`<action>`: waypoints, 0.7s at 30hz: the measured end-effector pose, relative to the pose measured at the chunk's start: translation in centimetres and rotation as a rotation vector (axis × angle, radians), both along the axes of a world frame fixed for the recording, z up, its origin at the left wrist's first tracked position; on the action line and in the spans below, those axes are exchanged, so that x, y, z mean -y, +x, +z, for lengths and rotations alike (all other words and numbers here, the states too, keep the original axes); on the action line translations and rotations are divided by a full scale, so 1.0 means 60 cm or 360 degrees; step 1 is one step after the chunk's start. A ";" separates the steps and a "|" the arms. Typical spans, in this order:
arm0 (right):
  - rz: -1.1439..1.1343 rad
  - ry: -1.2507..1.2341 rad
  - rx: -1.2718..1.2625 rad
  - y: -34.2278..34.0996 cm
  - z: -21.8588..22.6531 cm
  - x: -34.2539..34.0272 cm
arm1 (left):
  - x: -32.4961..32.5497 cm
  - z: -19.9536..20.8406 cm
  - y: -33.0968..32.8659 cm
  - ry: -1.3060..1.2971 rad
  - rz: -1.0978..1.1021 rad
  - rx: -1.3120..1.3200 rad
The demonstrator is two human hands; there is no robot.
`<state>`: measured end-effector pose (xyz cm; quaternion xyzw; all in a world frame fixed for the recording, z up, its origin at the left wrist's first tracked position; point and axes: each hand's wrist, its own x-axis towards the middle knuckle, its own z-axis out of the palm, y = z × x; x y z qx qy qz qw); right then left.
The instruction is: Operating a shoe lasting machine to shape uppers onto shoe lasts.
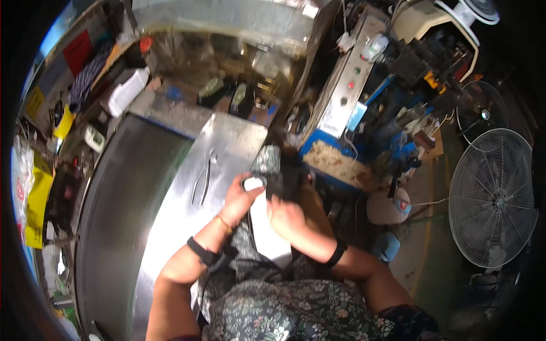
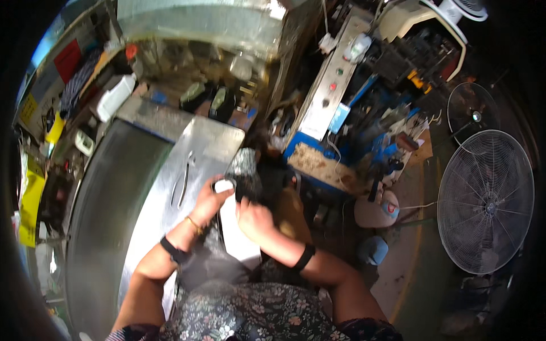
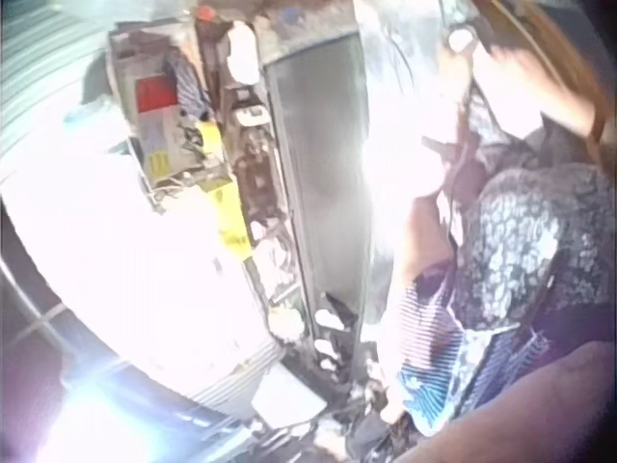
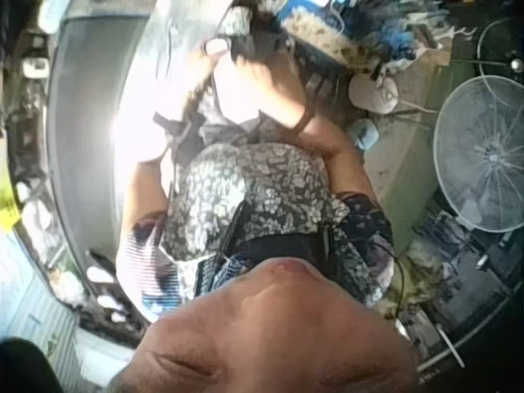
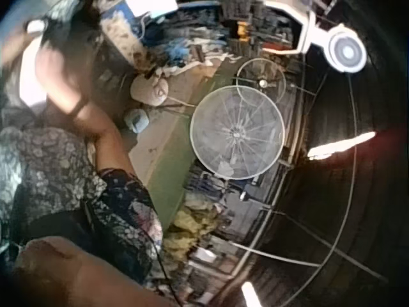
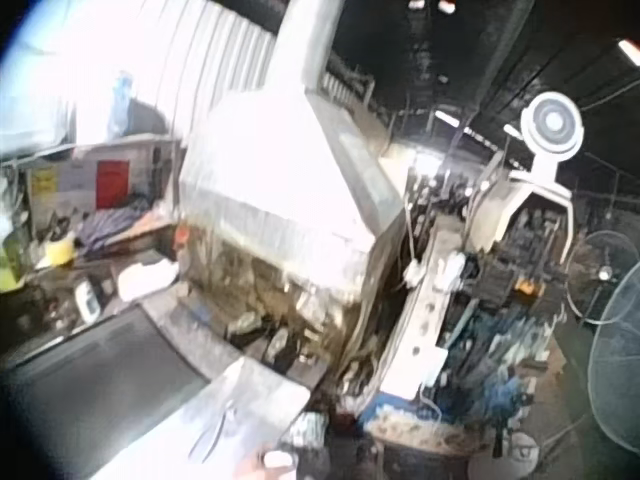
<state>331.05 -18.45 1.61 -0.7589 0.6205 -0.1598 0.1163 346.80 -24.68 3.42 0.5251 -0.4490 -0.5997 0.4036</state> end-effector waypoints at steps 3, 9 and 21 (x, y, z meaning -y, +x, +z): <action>0.0007 0.0963 0.1052 -0.045 0.027 -0.008 | -0.003 0.022 0.010 0.0059 -0.0168 -0.0034; -0.0076 0.1128 0.1971 -0.021 0.012 -0.066 | -0.038 -0.011 0.028 0.0384 0.0137 -0.1352; -0.0056 0.0609 0.1699 0.029 -0.035 -0.059 | -0.105 0.024 0.105 -0.0076 -0.0674 0.0712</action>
